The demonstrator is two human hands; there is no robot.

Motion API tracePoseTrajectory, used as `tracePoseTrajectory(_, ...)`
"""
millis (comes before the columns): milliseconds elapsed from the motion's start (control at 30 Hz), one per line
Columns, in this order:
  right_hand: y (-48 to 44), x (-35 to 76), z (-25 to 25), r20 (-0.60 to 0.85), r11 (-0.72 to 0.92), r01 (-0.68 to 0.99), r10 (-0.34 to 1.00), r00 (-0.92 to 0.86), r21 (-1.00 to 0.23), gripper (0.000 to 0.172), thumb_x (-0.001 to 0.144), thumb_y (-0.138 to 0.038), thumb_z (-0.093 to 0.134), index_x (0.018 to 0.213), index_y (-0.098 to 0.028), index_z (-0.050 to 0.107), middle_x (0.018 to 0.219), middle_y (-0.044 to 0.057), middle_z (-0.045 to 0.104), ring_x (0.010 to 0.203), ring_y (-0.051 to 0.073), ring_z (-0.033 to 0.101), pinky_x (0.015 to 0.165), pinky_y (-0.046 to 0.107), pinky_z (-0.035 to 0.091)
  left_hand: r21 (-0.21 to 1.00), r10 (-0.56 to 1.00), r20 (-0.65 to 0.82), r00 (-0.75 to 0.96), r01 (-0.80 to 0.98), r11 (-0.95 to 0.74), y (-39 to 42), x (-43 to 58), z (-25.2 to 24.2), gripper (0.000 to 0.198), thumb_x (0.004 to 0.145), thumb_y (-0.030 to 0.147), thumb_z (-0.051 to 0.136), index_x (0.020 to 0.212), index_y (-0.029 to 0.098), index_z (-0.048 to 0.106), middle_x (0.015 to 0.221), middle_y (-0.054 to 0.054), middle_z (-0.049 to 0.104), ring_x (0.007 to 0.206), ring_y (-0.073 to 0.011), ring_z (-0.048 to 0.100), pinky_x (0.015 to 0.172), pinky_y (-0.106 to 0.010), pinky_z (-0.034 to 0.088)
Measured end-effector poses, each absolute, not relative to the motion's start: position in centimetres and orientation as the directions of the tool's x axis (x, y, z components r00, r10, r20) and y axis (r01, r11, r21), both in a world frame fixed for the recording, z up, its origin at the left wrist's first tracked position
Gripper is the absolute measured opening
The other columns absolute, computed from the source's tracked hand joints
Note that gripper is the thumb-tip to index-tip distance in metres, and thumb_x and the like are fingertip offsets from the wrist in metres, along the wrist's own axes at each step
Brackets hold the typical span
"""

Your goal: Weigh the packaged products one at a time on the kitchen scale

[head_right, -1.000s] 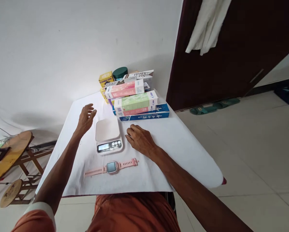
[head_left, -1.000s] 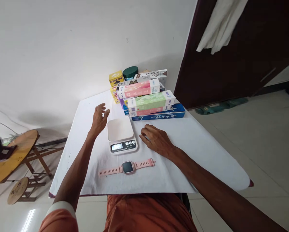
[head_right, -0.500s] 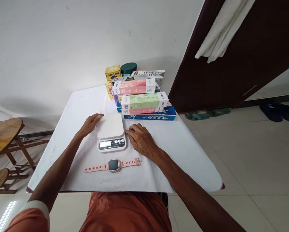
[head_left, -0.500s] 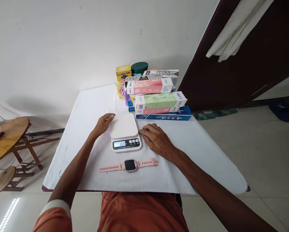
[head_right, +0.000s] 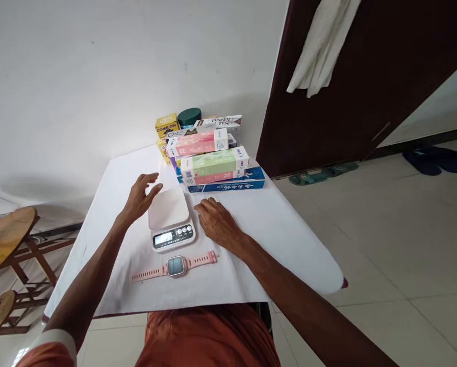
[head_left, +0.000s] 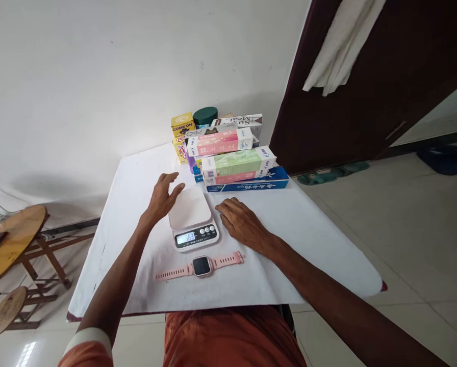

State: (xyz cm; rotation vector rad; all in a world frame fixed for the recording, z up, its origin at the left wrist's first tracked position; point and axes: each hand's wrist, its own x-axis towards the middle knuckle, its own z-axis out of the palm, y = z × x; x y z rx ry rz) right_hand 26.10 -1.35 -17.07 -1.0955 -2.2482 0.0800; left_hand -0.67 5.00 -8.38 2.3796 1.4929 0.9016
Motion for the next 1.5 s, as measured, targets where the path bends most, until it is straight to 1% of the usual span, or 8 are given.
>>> tracePoseTrajectory(133,-1.1,26.1,-17.3,0.54,0.66,0.695,0.71,-0.451,-0.287,0.026,0.099,-0.005,0.047,0.107,-0.016,0.069,0.1,0.011,0.067,0.096,0.025,0.057,0.084,0.038,0.048,0.282,0.688,0.544,0.48,0.667,-0.689,6.4,4.7,-6.2,0.046,0.102,0.048,0.061,0.14,0.022,0.057,0.128,-0.014,0.065,0.12,-0.0283,0.063,0.101,-0.046,0.054)
tracePoseTrajectory(367,-1.1,25.8,-17.2,0.501,0.632,0.739,0.73,-0.465,-0.234,0.02,0.098,-0.006,0.053,0.097,-0.015,0.07,0.101,0.011,0.068,0.096,0.025,0.056,0.083,0.037,0.045,0.177,0.579,0.646,0.497,0.64,-0.747,10.4,9.5,-2.1,0.028,0.101,0.035,0.063,0.126,0.022,0.062,0.123,-0.011,0.066,0.114,-0.0252,0.064,0.1,-0.042,0.054)
tracePoseTrajectory(533,-1.0,25.5,-17.2,0.462,0.597,0.772,0.759,-0.458,-0.216,0.013,0.094,-0.007,0.06,0.096,-0.015,0.069,0.1,0.011,0.067,0.096,0.024,0.056,0.08,0.036,0.043,0.062,0.66,0.518,0.545,0.745,-0.664,13.4,10.2,-0.5,0.038,0.095,0.033,0.069,0.131,0.023,0.061,0.132,-0.013,0.063,0.124,-0.0309,0.058,0.103,-0.047,0.049)
tracePoseTrajectory(700,-1.0,25.4,-17.2,0.452,0.587,0.778,0.77,-0.451,-0.224,0.012,0.093,-0.007,0.061,0.095,-0.016,0.069,0.101,0.01,0.067,0.097,0.024,0.055,0.079,0.036,0.042,-0.026,0.8,0.256,0.542,0.831,-0.555,15.4,10.8,-0.3,0.042,0.094,0.035,0.068,0.135,0.025,0.061,0.134,-0.014,0.06,0.129,-0.0353,0.055,0.105,-0.052,0.046)
tracePoseTrajectory(900,-1.0,25.4,-17.1,0.435,0.586,0.778,0.775,-0.458,-0.225,0.012,0.094,-0.008,0.06,0.095,-0.016,0.069,0.1,0.01,0.066,0.097,0.024,0.054,0.079,0.035,0.041,-0.047,0.843,0.185,0.505,0.861,-0.506,16.4,11.3,-0.4,0.065,0.091,0.042,0.073,0.15,0.024,0.05,0.149,-0.017,0.051,0.14,-0.0395,0.047,0.113,-0.057,0.04)
tracePoseTrajectory(1033,-1.0,25.4,-17.1,0.449,0.588,0.781,0.768,-0.457,-0.211,0.012,0.096,-0.009,0.058,0.095,-0.016,0.068,0.1,0.01,0.065,0.096,0.023,0.053,0.079,0.035,0.041,-0.04,0.831,0.084,0.55,0.835,-0.549,17.1,11.3,0.0,0.067,0.092,0.04,0.071,0.152,0.026,0.046,0.154,-0.016,0.05,0.145,-0.0383,0.045,0.115,-0.059,0.038)
tracePoseTrajectory(1300,-1.0,25.6,-17.1,0.443,0.591,0.78,0.767,-0.464,-0.206,0.012,0.097,-0.009,0.058,0.098,-0.016,0.069,0.101,0.01,0.066,0.098,0.024,0.054,0.08,0.036,0.041,-0.147,0.739,0.147,0.658,0.753,-0.641,15.3,12.3,0.3,0.047,0.095,0.021,0.068,0.14,0.023,0.055,0.141,-0.016,0.058,0.132,-0.0336,0.055,0.107,-0.049,0.045)
tracePoseTrajectory(1500,-1.1,25.6,-16.7,0.413,0.588,0.781,0.778,-0.474,-0.211,0.012,0.097,-0.009,0.059,0.099,-0.015,0.069,0.103,0.011,0.066,0.1,0.025,0.055,0.082,0.036,0.042,-0.144,0.759,0.158,0.632,0.775,-0.615,15.6,13.0,0.5,0.051,0.089,0.022,0.074,0.136,0.021,0.055,0.137,-0.017,0.055,0.129,-0.0362,0.055,0.104,-0.05,0.047)
